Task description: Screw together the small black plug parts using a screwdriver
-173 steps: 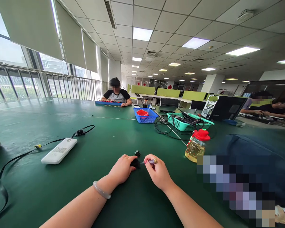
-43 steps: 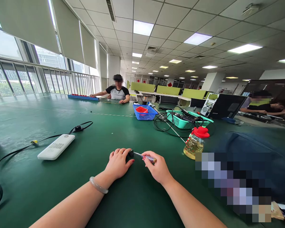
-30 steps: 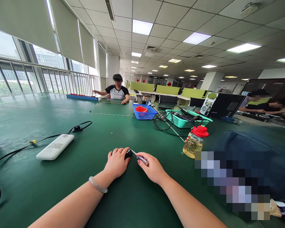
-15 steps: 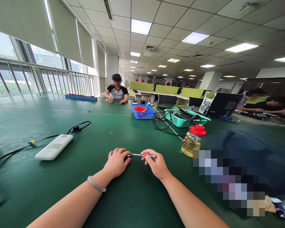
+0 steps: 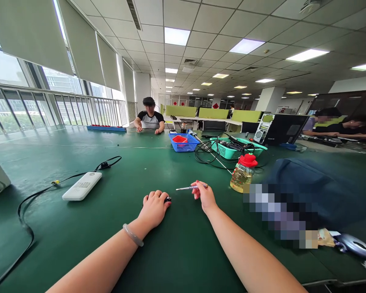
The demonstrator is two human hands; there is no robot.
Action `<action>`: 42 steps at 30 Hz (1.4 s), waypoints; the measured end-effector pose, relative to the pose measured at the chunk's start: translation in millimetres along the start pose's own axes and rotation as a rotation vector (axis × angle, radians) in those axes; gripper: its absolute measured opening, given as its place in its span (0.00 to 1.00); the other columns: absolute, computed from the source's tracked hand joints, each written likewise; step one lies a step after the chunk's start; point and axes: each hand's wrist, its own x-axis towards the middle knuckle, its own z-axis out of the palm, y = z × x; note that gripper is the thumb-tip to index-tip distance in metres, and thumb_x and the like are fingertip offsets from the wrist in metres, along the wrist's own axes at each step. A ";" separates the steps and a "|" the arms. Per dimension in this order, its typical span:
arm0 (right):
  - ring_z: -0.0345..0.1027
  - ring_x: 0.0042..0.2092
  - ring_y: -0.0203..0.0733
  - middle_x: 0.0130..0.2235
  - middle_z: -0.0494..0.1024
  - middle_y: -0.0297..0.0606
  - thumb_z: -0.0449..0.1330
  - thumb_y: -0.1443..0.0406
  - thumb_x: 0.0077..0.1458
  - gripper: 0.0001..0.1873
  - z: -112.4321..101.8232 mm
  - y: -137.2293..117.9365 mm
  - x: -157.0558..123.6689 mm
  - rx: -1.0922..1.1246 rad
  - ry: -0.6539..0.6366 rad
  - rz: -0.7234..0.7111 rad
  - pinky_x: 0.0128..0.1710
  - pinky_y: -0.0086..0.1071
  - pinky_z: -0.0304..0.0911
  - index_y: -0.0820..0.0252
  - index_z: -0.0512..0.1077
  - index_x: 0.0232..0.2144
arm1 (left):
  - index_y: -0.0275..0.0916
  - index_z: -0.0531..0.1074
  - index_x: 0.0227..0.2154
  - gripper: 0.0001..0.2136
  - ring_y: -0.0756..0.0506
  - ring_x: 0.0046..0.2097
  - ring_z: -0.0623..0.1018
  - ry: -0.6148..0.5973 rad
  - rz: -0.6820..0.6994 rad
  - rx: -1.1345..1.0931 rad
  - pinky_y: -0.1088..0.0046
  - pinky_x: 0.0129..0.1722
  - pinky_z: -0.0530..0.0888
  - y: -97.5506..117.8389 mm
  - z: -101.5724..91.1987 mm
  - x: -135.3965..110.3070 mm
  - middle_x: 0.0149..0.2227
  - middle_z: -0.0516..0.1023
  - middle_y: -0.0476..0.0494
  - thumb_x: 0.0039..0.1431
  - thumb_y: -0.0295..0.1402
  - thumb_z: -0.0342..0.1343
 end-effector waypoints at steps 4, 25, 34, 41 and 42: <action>0.57 0.17 0.31 0.16 0.68 0.32 0.61 0.49 0.46 0.21 -3.0 2.1 4.6 0.051 0.012 0.025 0.17 0.28 0.56 0.61 0.73 0.21 | 0.46 0.70 0.46 0.13 0.40 0.54 0.69 -0.004 -0.003 0.016 0.56 0.56 0.62 -18.9 -8.7 -22.0 0.50 0.72 0.42 0.66 0.39 0.44; 0.55 0.15 0.30 0.14 0.65 0.31 0.60 0.49 0.49 0.21 -11.3 8.2 19.8 0.185 0.087 0.106 0.15 0.27 0.53 0.59 0.69 0.17 | 0.47 0.60 0.55 0.21 0.49 0.44 0.75 0.199 -0.562 0.052 0.77 0.40 0.66 -200.3 -103.2 -84.9 0.46 0.78 0.56 0.62 0.43 0.38; 0.58 0.18 0.31 0.16 0.67 0.32 0.64 0.49 0.47 0.21 -18.8 8.0 19.3 0.352 0.093 0.136 0.17 0.28 0.54 0.60 0.71 0.18 | 0.43 0.67 0.51 0.19 0.47 0.45 0.77 0.272 -0.611 -0.153 0.76 0.42 0.68 -213.2 -98.8 -97.3 0.42 0.81 0.55 0.58 0.42 0.46; 0.57 0.19 0.31 0.16 0.67 0.32 0.66 0.51 0.47 0.20 -20.2 6.4 17.9 0.410 0.091 0.165 0.18 0.28 0.53 0.60 0.71 0.18 | 0.43 0.69 0.53 0.20 0.43 0.43 0.79 0.285 -0.647 -0.121 0.72 0.37 0.70 -221.9 -101.2 -100.0 0.42 0.82 0.46 0.59 0.40 0.47; 0.57 0.19 0.31 0.16 0.67 0.32 0.66 0.51 0.48 0.20 -19.9 6.2 17.9 0.414 0.092 0.168 0.18 0.28 0.53 0.60 0.71 0.18 | 0.43 0.69 0.53 0.20 0.43 0.42 0.79 0.278 -0.633 -0.108 0.73 0.36 0.70 -220.5 -101.7 -100.4 0.43 0.82 0.46 0.59 0.40 0.46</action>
